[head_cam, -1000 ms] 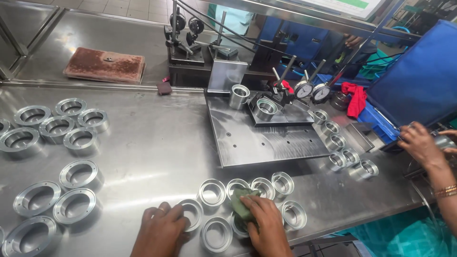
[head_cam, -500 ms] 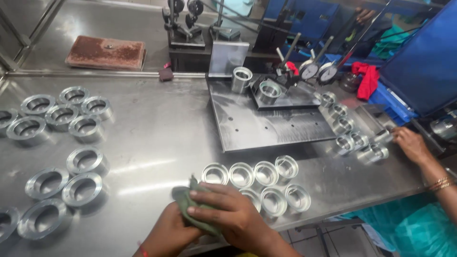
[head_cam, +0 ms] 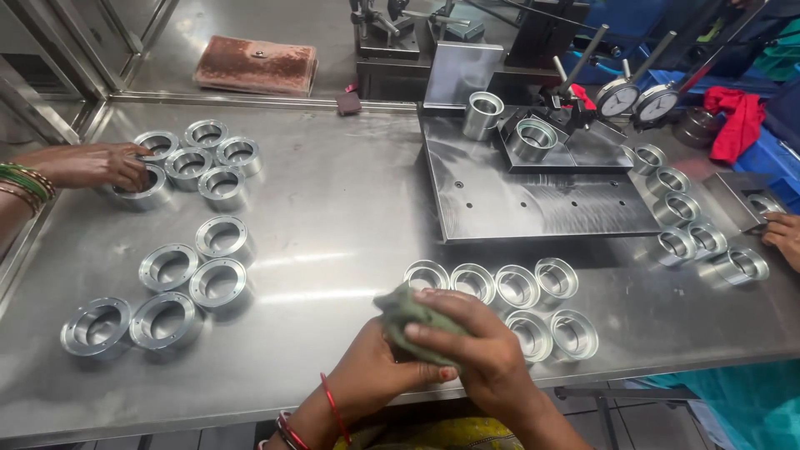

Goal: Cleaning and inspecting cylindrical metal rings at a metal fabrication station using a cloth and dial indicators.

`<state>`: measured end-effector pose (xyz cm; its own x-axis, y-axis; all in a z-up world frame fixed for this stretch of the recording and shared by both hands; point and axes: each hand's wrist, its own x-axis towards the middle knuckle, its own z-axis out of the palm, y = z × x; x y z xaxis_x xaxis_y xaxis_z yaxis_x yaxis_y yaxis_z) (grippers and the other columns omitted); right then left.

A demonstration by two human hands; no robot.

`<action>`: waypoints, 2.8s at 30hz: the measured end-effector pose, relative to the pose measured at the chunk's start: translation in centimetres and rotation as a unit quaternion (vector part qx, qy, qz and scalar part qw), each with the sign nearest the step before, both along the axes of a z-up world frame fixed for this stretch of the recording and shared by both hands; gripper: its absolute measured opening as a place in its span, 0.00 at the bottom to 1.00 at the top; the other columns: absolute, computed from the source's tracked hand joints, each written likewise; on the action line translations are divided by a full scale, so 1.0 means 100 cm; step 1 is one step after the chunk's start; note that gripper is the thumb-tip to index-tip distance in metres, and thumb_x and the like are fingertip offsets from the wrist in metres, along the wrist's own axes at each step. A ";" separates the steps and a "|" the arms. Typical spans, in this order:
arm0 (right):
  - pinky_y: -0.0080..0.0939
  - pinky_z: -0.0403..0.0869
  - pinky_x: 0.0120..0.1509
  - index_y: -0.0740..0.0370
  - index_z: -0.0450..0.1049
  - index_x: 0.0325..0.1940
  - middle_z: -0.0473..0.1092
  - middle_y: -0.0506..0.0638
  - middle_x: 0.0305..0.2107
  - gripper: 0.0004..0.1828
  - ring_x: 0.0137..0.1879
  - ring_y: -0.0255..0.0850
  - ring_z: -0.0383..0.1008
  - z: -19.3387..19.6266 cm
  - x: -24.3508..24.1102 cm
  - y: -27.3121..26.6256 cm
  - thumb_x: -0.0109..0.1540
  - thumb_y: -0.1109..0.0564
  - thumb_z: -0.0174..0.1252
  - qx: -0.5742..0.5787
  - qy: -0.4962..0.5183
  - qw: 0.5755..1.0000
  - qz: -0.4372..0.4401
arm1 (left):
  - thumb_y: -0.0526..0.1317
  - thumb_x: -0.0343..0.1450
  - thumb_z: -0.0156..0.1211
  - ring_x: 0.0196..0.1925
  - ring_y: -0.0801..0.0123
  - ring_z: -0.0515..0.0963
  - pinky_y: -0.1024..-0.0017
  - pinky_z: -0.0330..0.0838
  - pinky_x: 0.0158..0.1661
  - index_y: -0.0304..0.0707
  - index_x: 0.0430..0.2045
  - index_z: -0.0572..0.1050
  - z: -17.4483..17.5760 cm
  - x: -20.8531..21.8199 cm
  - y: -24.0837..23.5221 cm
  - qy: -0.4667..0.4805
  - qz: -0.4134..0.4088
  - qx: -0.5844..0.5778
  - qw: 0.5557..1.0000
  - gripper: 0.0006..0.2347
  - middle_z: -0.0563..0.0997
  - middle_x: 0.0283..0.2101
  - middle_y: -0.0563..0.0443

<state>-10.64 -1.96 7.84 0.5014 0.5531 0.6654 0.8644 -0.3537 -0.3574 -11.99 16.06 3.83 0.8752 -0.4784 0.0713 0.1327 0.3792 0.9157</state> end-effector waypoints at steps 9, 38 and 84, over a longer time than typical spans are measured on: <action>0.44 0.82 0.39 0.74 0.67 0.56 0.77 0.63 0.35 0.21 0.34 0.46 0.82 -0.059 0.011 -0.058 0.64 0.59 0.61 0.291 0.729 0.601 0.151 | 0.42 0.71 0.71 0.47 0.73 0.76 0.73 0.75 0.48 0.28 0.37 0.77 0.000 0.003 0.013 -0.111 0.020 0.007 0.994 0.13 0.72 0.45 0.53; 0.39 0.75 0.25 0.62 0.69 0.64 0.75 0.62 0.31 0.23 0.28 0.45 0.76 -0.098 0.010 -0.074 0.69 0.47 0.60 0.296 0.690 0.659 -0.034 | 0.72 0.68 0.47 0.52 0.67 0.79 0.71 0.74 0.51 0.39 0.65 0.62 0.026 0.013 -0.011 -0.078 0.063 0.063 0.993 0.40 0.79 0.47 0.47; 0.55 0.79 0.56 0.55 0.79 0.61 0.79 0.62 0.48 0.30 0.51 0.57 0.81 -0.035 0.009 -0.014 0.58 0.71 0.51 0.209 0.594 0.777 -0.031 | 0.40 0.66 0.77 0.37 0.80 0.68 0.78 0.67 0.39 0.34 0.32 0.79 -0.016 -0.002 0.007 -0.139 0.043 0.077 0.986 0.12 0.74 0.42 0.58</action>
<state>-9.71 -3.40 4.37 0.9156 0.3638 -0.1714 -0.1760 -0.0207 -0.9842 -12.23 16.73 2.22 0.8698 -0.4280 0.2457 -0.1575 0.2312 0.9601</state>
